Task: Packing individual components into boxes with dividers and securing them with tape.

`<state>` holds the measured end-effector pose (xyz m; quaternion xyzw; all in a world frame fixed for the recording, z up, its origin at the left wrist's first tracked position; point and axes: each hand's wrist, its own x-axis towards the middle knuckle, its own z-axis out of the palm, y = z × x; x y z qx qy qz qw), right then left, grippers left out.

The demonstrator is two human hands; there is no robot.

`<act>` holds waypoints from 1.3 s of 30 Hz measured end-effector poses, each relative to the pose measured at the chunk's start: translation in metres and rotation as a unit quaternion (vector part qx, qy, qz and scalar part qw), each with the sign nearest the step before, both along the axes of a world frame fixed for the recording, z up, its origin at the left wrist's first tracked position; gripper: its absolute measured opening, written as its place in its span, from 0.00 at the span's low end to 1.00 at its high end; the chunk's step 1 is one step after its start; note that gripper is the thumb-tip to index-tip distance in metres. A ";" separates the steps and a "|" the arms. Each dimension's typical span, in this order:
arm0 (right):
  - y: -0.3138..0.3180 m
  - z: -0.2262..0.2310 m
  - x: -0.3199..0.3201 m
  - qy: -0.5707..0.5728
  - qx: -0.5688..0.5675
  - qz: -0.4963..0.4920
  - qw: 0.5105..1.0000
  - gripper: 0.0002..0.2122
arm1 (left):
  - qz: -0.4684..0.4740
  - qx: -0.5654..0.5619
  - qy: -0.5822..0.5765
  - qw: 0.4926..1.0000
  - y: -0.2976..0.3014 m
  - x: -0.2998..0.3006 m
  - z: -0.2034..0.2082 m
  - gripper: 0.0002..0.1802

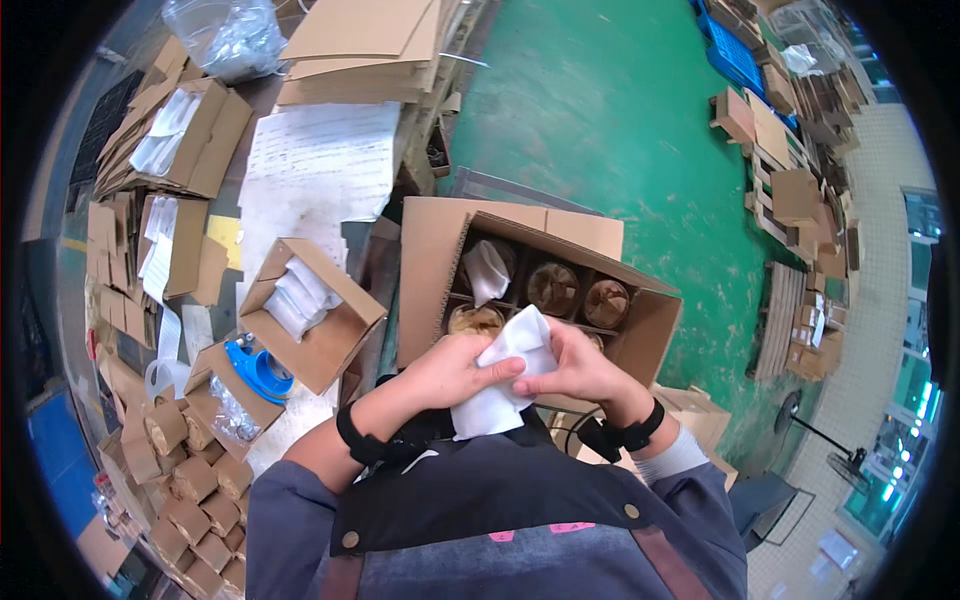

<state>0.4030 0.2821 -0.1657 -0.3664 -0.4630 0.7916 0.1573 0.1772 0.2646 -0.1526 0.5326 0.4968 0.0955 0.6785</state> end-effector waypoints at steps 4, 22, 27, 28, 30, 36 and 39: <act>0.020 -0.055 0.055 -0.080 -0.023 -0.146 0.986 0.22 | 0.042 0.035 0.003 0.999 -0.010 0.015 -0.025 0.30; 0.007 -0.079 0.133 -0.494 0.103 -0.204 0.839 0.24 | 0.221 -0.093 -0.047 0.970 0.006 0.062 -0.051 0.46; 0.021 -0.086 0.111 -0.616 0.167 -0.059 0.767 0.16 | 0.097 0.255 0.231 0.934 0.007 0.051 -0.114 0.39; 0.014 -0.081 0.108 -0.655 0.277 -0.062 0.700 0.16 | 0.096 0.292 0.262 0.915 0.013 0.054 -0.115 0.37; 0.005 -0.077 0.105 -0.678 0.386 -0.063 0.622 0.16 | 0.104 0.174 0.263 0.943 0.036 0.067 -0.096 0.27; 0.011 -0.137 0.130 -0.614 0.342 -0.035 0.710 0.16 | 0.073 0.204 0.407 0.887 0.073 0.093 -0.137 0.10; 0.021 -0.127 0.126 -0.596 0.294 -0.031 0.746 0.17 | 0.164 0.197 0.411 0.875 0.080 0.098 -0.141 0.13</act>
